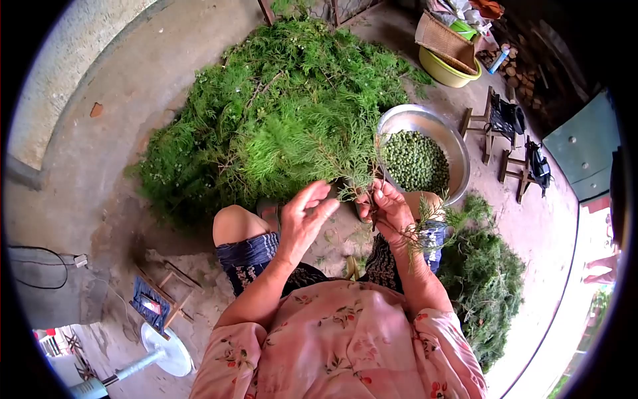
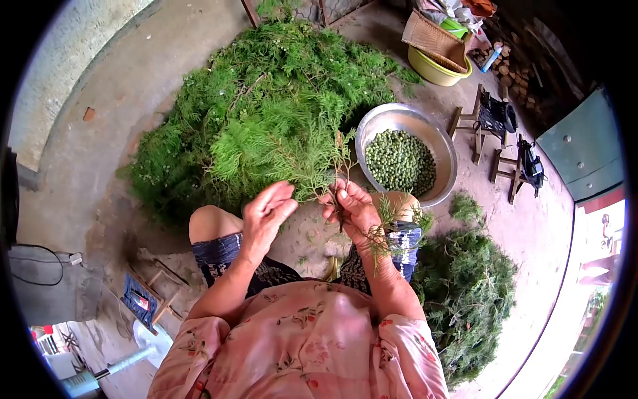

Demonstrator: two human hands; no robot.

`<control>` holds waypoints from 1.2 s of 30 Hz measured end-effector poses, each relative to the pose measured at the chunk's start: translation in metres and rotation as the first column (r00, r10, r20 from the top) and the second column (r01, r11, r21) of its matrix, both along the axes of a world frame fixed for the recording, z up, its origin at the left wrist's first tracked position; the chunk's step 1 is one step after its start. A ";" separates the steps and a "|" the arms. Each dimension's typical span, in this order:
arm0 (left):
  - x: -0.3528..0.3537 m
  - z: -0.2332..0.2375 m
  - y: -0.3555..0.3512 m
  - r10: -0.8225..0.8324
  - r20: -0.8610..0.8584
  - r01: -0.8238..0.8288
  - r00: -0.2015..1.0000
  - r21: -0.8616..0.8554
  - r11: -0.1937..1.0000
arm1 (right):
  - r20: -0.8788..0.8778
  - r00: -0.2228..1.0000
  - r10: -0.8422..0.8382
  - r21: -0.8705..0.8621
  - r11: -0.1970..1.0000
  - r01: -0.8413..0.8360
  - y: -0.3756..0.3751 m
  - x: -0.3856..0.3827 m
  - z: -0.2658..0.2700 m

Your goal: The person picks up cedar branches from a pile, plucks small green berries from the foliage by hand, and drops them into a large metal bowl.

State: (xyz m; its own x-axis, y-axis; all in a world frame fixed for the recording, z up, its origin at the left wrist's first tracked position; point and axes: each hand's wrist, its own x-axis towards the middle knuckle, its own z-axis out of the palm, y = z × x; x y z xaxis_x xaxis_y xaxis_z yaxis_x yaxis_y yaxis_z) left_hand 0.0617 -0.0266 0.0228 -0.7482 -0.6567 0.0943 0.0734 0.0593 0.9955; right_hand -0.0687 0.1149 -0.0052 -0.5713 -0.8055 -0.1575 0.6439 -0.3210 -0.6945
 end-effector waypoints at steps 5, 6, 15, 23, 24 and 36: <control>-0.016 0.009 0.003 -0.125 -0.188 0.209 0.974 0.542 0.814 | 0.071 0.987 0.145 -0.017 0.989 -0.144 -0.005 0.019 0.001; -0.021 0.001 0.002 -0.010 -0.200 0.134 0.980 0.616 0.777 | 0.048 0.979 0.198 -0.059 0.979 -0.195 -0.006 0.023 -0.003; -0.020 -0.005 -0.005 0.164 -0.075 -0.036 0.984 0.810 0.585 | -0.180 0.983 0.041 0.094 0.995 -0.024 -0.007 0.030 -0.015; -0.011 -0.020 -0.001 0.105 -0.094 0.011 0.990 0.795 0.606 | -0.136 0.961 -0.241 0.191 0.945 0.264 -0.012 0.032 -0.006; -0.010 -0.022 -0.002 0.102 -0.126 0.041 0.987 0.800 0.599 | -0.167 0.941 -0.295 0.167 0.932 0.321 -0.013 0.032 -0.004; -0.012 -0.011 0.005 0.049 -0.188 0.133 0.981 0.835 0.534 | -0.092 0.975 -0.203 0.131 0.968 0.214 -0.010 0.031 -0.009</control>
